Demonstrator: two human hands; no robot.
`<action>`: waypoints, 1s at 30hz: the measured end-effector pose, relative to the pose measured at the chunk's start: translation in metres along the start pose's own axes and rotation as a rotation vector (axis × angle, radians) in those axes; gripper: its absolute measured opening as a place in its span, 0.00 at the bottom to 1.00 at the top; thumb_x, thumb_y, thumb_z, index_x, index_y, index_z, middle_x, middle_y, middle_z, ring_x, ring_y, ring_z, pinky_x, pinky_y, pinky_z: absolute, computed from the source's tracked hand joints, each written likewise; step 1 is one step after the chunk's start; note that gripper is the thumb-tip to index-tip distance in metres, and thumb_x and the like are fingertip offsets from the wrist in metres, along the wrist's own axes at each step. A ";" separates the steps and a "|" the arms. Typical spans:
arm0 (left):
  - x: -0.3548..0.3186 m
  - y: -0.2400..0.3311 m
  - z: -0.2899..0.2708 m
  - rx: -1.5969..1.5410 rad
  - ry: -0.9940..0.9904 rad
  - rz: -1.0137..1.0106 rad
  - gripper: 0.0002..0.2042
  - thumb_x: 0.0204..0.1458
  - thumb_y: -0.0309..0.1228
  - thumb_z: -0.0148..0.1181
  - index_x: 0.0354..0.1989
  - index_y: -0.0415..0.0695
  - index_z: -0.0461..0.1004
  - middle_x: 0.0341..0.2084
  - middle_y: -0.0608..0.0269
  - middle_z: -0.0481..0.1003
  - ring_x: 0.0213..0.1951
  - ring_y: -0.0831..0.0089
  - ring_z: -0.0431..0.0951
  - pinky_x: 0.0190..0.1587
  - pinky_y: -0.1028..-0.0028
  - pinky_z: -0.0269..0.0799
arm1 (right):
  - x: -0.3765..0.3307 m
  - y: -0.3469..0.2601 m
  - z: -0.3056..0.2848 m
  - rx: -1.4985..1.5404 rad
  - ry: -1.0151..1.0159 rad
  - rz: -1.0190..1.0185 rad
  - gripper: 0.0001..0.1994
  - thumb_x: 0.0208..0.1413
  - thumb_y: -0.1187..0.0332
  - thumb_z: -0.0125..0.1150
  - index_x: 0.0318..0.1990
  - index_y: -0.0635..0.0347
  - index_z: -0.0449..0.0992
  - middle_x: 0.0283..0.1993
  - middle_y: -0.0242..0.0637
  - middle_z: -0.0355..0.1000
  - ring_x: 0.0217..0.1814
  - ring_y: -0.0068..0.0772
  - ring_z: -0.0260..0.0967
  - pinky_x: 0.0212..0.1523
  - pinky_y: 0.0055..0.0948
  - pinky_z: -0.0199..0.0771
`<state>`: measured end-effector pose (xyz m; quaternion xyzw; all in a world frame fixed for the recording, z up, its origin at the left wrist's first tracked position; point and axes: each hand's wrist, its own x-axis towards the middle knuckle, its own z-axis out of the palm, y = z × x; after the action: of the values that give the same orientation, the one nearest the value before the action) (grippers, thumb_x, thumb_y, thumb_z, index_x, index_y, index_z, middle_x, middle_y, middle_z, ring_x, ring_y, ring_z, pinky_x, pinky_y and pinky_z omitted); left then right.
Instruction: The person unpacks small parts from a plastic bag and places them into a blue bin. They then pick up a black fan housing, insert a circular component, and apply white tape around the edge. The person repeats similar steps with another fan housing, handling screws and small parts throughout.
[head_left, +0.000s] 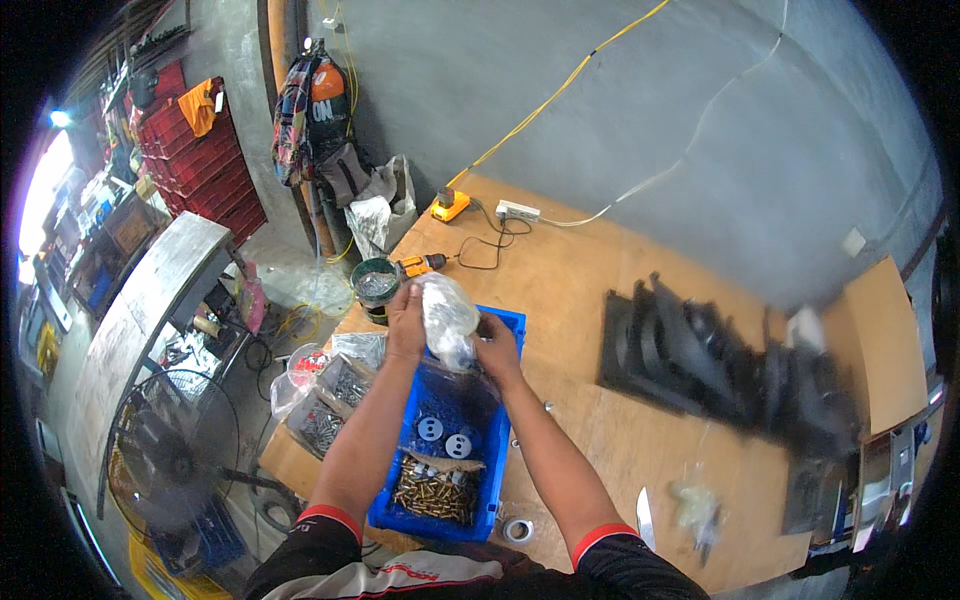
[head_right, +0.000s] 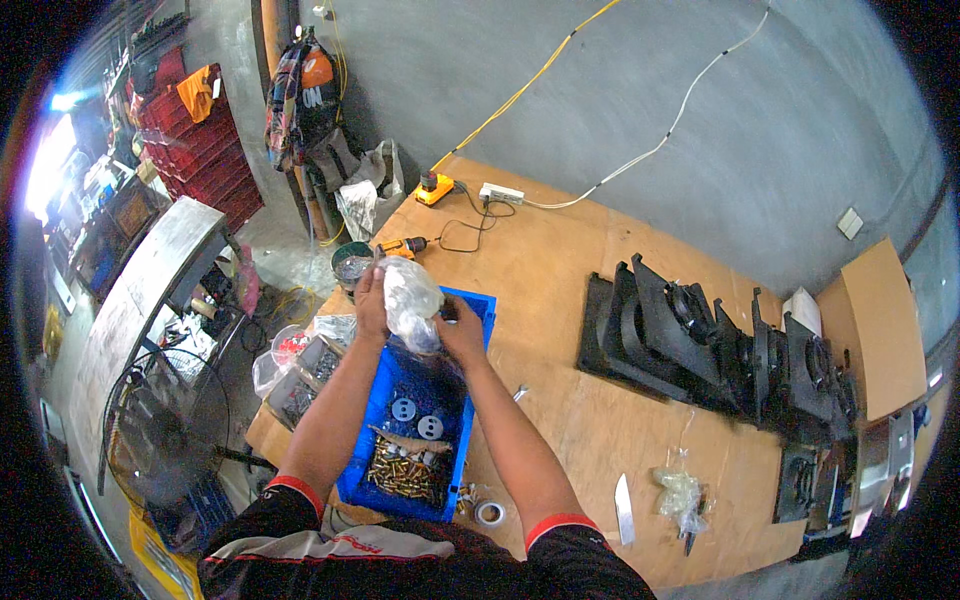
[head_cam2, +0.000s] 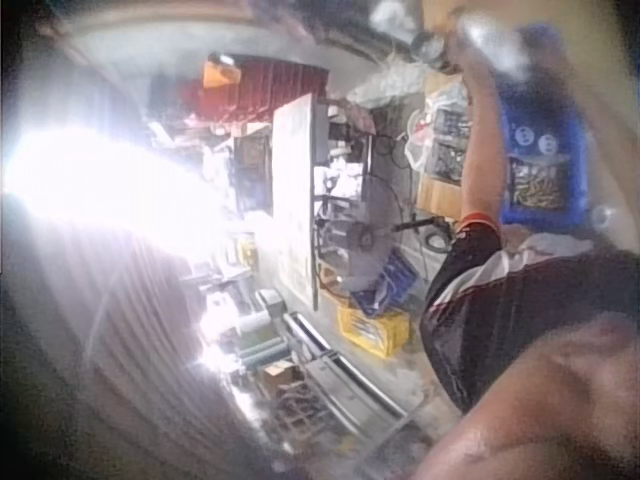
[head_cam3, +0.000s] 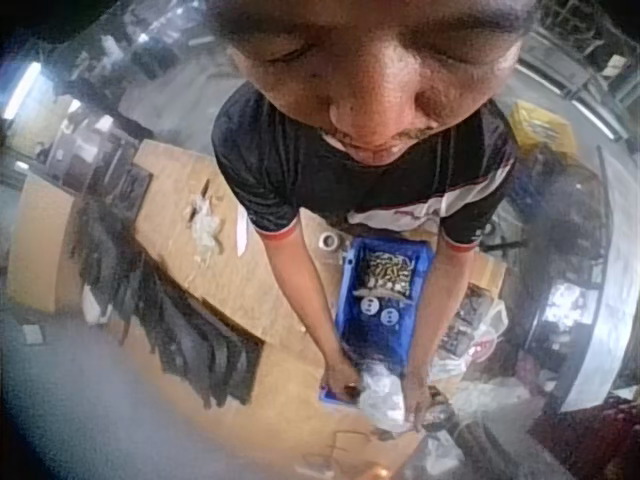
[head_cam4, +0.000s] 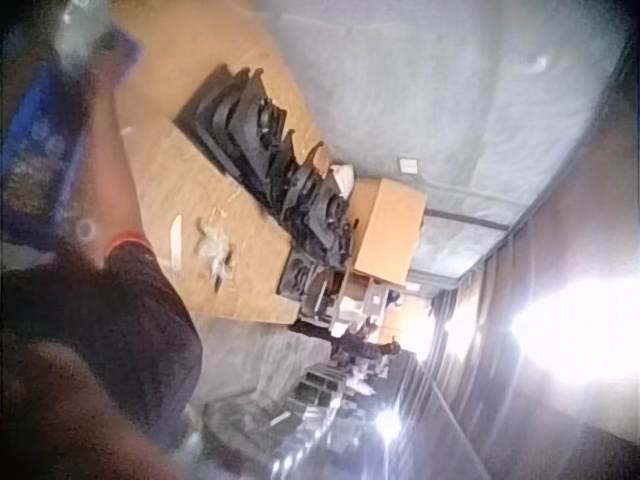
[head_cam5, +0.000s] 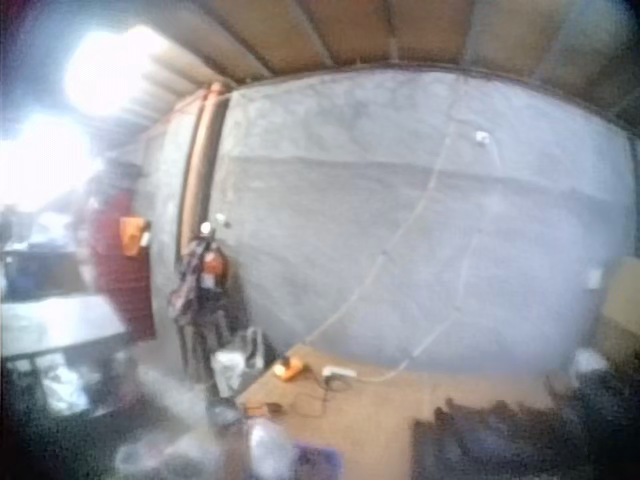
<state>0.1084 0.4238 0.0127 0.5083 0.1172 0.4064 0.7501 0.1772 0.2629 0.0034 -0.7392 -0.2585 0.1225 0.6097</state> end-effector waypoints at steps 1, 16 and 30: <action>-0.006 0.002 0.004 -0.026 -0.139 -0.031 0.15 0.67 0.36 0.51 0.51 0.37 0.76 0.40 0.64 0.78 0.42 0.77 0.75 0.48 0.75 0.72 | -0.001 -0.009 0.001 -0.010 -0.022 -0.010 0.23 0.53 0.62 0.67 0.55 0.62 0.75 0.56 0.46 0.75 0.57 0.41 0.73 0.57 0.34 0.71; -0.010 0.000 0.032 0.149 0.208 0.197 0.14 0.68 0.38 0.49 0.42 0.39 0.75 0.34 0.67 0.75 0.37 0.78 0.70 0.44 0.75 0.69 | 0.013 0.042 -0.002 0.230 -0.104 -0.028 0.22 0.54 0.73 0.62 0.58 0.66 0.74 0.56 0.43 0.75 0.55 0.33 0.73 0.58 0.31 0.71; 0.027 -0.007 -0.050 -0.961 0.022 -0.214 0.21 0.62 0.45 0.46 0.57 0.45 0.70 0.53 0.51 0.74 0.54 0.50 0.74 0.59 0.48 0.69 | 0.004 0.017 -0.005 0.281 0.070 0.032 0.19 0.49 0.79 0.56 0.51 0.64 0.77 0.50 0.43 0.77 0.53 0.41 0.74 0.58 0.34 0.71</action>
<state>0.0996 0.4760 -0.0104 0.0855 -0.0238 0.3404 0.9361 0.1866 0.2587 -0.0117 -0.6543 -0.2056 0.1413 0.7139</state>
